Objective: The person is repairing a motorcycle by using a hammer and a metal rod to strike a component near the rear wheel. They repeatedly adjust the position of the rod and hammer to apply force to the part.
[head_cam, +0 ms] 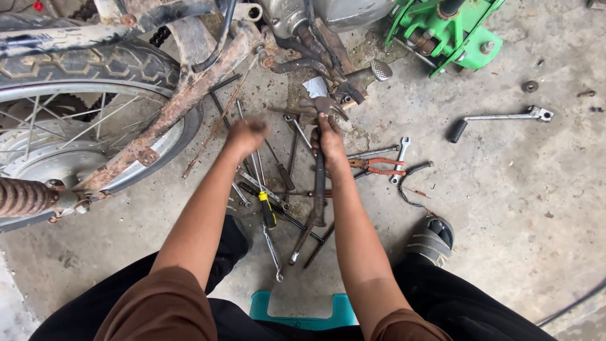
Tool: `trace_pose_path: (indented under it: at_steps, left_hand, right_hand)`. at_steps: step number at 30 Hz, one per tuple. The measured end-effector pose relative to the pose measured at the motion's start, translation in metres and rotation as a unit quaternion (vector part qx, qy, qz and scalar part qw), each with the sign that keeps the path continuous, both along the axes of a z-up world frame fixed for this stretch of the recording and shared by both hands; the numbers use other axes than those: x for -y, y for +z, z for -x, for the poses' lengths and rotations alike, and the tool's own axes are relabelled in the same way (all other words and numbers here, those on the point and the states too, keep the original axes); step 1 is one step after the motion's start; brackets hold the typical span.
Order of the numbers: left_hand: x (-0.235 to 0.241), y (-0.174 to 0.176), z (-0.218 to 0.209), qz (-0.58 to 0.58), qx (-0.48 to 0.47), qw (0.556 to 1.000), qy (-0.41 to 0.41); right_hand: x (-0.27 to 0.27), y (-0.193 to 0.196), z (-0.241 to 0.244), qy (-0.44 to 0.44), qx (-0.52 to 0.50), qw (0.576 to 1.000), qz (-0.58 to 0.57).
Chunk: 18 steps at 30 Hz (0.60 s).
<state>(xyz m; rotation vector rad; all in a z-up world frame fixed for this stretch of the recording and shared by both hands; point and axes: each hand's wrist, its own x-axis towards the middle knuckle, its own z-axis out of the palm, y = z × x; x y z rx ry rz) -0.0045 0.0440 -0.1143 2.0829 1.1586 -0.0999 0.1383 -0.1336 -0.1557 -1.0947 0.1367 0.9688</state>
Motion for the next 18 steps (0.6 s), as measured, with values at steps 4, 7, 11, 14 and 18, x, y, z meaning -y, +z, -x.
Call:
trace_pose_path:
  at_steps: [4, 7, 11, 14, 18]
  left_hand:
    - [0.013, -0.089, 0.053, -0.027, -0.250, 0.964, -0.093]
    - [0.031, -0.123, 0.064, -0.046, -0.294, 0.952, -0.071]
    - [0.065, -0.058, 0.028, -0.009, -0.271, 0.962, -0.036]
    - [0.088, -0.090, 0.017, 0.039, -0.241, 0.969, -0.044]
    - [0.069, -0.188, 0.017, 0.041, -0.214, 0.976, -0.003]
  right_hand:
    - [0.022, -0.019, -0.002, 0.011, 0.011, 0.998, 0.062]
    - [0.032, -0.028, 0.001, -0.001, 0.001, 0.997, 0.083]
    - [0.038, -0.017, -0.001, -0.018, -0.009, 0.995, 0.101]
    - [0.042, -0.013, -0.002, -0.025, -0.011, 0.994, 0.110]
    - [0.047, -0.018, -0.012, -0.014, 0.013, 0.992, 0.121]
